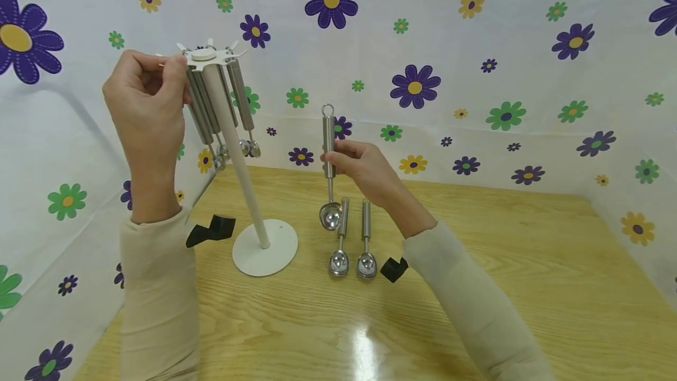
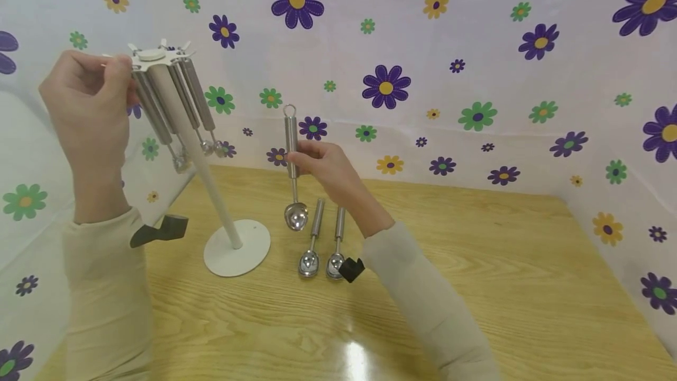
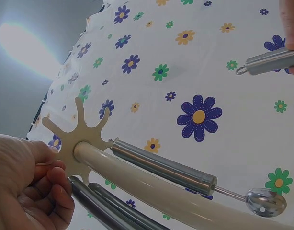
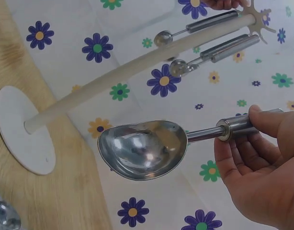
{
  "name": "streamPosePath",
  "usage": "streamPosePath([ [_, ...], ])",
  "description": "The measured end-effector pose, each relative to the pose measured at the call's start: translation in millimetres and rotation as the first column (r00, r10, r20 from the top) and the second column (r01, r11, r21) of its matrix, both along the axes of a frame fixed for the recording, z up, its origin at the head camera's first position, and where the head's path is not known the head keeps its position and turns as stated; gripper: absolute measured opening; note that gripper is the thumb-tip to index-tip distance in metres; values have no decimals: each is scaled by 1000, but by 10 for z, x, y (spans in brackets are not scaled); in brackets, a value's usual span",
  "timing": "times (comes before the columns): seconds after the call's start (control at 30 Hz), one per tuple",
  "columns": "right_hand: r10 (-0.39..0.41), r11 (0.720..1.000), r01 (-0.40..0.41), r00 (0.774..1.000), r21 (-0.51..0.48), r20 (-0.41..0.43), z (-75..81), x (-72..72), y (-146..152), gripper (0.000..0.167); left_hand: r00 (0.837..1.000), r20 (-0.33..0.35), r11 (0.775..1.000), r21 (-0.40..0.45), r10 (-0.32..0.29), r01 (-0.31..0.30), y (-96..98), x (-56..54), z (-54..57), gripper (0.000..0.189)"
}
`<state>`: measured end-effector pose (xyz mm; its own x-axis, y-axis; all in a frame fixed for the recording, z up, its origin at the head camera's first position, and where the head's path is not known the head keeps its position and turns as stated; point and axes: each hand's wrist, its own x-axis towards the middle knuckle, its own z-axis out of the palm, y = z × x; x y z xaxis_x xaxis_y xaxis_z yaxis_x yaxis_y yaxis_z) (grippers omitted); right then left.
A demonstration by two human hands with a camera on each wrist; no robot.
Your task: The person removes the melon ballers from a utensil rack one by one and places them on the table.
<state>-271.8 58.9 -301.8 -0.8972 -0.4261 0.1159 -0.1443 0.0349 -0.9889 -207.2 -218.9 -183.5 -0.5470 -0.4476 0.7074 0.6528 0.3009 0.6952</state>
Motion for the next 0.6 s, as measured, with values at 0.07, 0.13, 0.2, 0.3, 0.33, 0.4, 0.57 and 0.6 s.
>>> streamPosePath([
  [0.07, -18, 1000, 19, 1000, -10, 23, -77, 0, 80, 30, 1000, 2, 1000, -4, 6, -6, 1, 5, 1, 11],
  [0.13, -34, 999, 35, 999, -18, 40, -143, 6, 151, 31, 1000, 3, 1000, -3, 9, -9, 4, 11, 2, 11],
  [0.2, -52, 999, 52, 997, -10, 51, -207, 10, 226, 33, 1000, 4, 1000, -2, 11, -11, 8, 20, 2, 11],
  [0.3, -58, 998, 59, 997, -12, 57, -287, 21, 325, 33, 1000, 6, 1000, 0, 14, -14, 10, 29, 1, 10],
  [0.33, -62, 998, 62, 996, -12, 58, -311, 25, 357, 33, 1000, 8, 1000, -2, 17, -17, 10, 31, 1, 10],
  [0.4, -71, 997, 71, 996, -2, 55, -356, 35, 420, 33, 1000, 11, 1000, -6, 21, -21, 10, 32, -1, 9],
  [0.57, -89, 996, 90, 994, -16, 68, -444, 67, 575, 34, 1000, 15, 1000, -10, 24, -24, 21, 29, -3, 9],
  [0.6, -89, 996, 91, 993, -23, 73, -462, 73, 609, 34, 1000, 13, 1000, -10, 22, -22, 26, 29, -2, 9],
])
